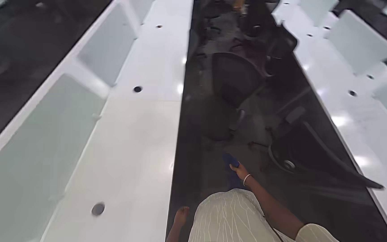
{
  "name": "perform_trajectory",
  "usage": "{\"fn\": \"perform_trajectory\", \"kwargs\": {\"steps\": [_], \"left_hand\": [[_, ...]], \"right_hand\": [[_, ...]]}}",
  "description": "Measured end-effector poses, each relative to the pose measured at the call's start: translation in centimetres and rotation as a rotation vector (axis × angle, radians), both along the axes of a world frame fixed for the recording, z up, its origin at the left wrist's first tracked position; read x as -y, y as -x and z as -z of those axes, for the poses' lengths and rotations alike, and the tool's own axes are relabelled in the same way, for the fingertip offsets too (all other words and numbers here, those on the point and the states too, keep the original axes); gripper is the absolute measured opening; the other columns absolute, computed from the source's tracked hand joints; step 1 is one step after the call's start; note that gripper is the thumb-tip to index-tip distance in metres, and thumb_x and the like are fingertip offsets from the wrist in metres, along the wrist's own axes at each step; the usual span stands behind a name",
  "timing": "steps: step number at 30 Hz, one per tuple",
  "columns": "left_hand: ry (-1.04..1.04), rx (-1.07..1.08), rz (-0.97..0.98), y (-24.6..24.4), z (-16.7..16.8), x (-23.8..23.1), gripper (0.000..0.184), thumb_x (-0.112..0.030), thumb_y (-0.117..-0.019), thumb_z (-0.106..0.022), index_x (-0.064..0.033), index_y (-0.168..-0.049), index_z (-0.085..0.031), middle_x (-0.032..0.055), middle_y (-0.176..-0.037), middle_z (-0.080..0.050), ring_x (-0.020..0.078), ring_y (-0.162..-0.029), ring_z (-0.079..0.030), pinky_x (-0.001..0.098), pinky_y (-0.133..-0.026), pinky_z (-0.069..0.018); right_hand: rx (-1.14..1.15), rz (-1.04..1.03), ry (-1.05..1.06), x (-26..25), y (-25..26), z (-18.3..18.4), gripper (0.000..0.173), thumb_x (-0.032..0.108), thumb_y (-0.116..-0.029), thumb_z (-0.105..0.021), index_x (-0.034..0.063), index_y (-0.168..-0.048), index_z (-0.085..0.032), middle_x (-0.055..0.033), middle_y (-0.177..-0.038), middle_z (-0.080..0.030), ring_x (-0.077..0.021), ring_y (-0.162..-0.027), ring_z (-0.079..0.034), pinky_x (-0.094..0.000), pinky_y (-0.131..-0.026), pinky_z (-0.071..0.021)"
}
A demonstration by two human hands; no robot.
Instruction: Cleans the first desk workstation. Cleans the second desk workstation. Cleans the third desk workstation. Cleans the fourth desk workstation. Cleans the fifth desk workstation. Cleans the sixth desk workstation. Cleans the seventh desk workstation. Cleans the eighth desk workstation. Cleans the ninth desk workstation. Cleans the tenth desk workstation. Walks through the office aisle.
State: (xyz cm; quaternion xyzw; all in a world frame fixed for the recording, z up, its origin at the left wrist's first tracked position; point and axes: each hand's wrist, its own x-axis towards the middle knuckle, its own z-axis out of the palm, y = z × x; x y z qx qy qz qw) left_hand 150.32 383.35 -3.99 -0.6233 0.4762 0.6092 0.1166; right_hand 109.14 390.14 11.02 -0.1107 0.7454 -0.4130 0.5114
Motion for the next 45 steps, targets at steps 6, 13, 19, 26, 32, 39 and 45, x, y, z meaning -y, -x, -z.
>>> {"fn": "perform_trajectory", "kwargs": {"steps": [6, 13, 19, 26, 32, 39, 45], "left_hand": [[0.031, 0.091, 0.334, 9.6, 0.2, 8.4, 0.036, -0.027, -0.1096, -0.049, 0.0, -0.131, -0.06, 0.0202, -0.109, -0.069, 0.0283, -0.09, -0.067, 0.048, -0.082, -0.0551], [0.168, 0.056, 0.449, 30.4, -0.6, 10.0, 0.033, -0.023, -0.1086, -0.051, -0.0004, -0.13, -0.062, 0.0215, -0.113, -0.069, 0.0306, -0.093, -0.068, 0.0491, -0.082, -0.0553], [0.227, -0.119, 0.955, 48.8, -2.9, 3.8, 0.035, -0.024, -0.108, -0.053, 0.0034, -0.128, -0.062, 0.0249, -0.116, -0.068, 0.0353, -0.104, -0.067, 0.0536, -0.095, -0.0525], [0.175, -0.225, 1.257, 59.5, -5.7, -0.6, 0.035, -0.023, -0.1077, -0.053, 0.0023, -0.131, -0.061, 0.0245, -0.119, -0.068, 0.035, -0.106, -0.068, 0.0534, -0.095, -0.0531], [0.176, -0.153, 1.411, 63.1, -4.1, 1.7, 0.037, -0.027, -0.1076, -0.053, 0.0023, -0.128, -0.063, 0.0253, -0.12, -0.068, 0.0376, -0.109, -0.067, 0.0559, -0.098, -0.0519], [0.148, -0.236, 1.319, 66.4, -4.3, 7.6, 0.031, -0.021, -0.1067, -0.054, 0.0018, -0.126, -0.063, 0.022, -0.113, -0.069, 0.0321, -0.101, -0.069, 0.0515, -0.093, -0.0544], [0.156, -0.249, 1.22, 70.7, -3.3, 9.7, 0.031, -0.021, -0.1067, -0.055, 0.0028, -0.124, -0.064, 0.0219, -0.113, -0.07, 0.0313, -0.1, -0.069, 0.0498, -0.093, -0.0552]], "right_hand": [[0.068, 0.525, 0.301, -6.2, 7.4, -4.7, 0.042, 0.015, -0.1029, -0.061, -0.0021, -0.139, -0.051, -0.0169, -0.127, -0.066, -0.0178, -0.114, -0.067, -0.035, -0.1, -0.0551], [0.107, 0.67, 0.41, -11.3, 17.6, -6.3, 0.041, 0.016, -0.1029, -0.061, -0.0028, -0.138, -0.052, -0.0162, -0.126, -0.066, -0.0165, -0.113, -0.066, -0.0339, -0.1, -0.0545], [0.055, 0.704, 0.498, -17.4, 22.4, -7.3, 0.044, 0.011, -0.1, -0.064, -0.0029, -0.14, -0.051, -0.0137, -0.127, -0.066, -0.0112, -0.114, -0.065, -0.0291, -0.103, -0.0523], [0.067, 1.006, 0.467, -23.4, 20.4, -5.0, 0.047, 0.011, -0.0989, -0.066, -0.0021, -0.141, -0.05, -0.0149, -0.128, -0.065, -0.014, -0.114, -0.066, -0.0315, -0.102, -0.0535], [0.053, 1.092, 0.479, -22.5, 19.8, -6.3, 0.044, 0.014, -0.0976, -0.066, -0.0011, -0.137, -0.053, -0.0124, -0.123, -0.068, -0.0135, -0.11, -0.068, -0.0319, -0.1, -0.0554], [-0.025, 0.888, 0.595, -14.8, 26.1, -11.7, 0.043, 0.007, -0.0966, -0.066, -0.002, -0.137, -0.053, -0.0091, -0.122, -0.068, -0.0089, -0.109, -0.066, -0.0284, -0.1, -0.0541], [-0.134, 0.781, 0.725, -10.3, 32.6, -15.6, 0.041, 0.003, -0.096, -0.064, -0.0024, -0.135, -0.053, -0.0056, -0.12, -0.067, -0.0067, -0.108, -0.065, -0.0273, -0.099, -0.0543]]}}
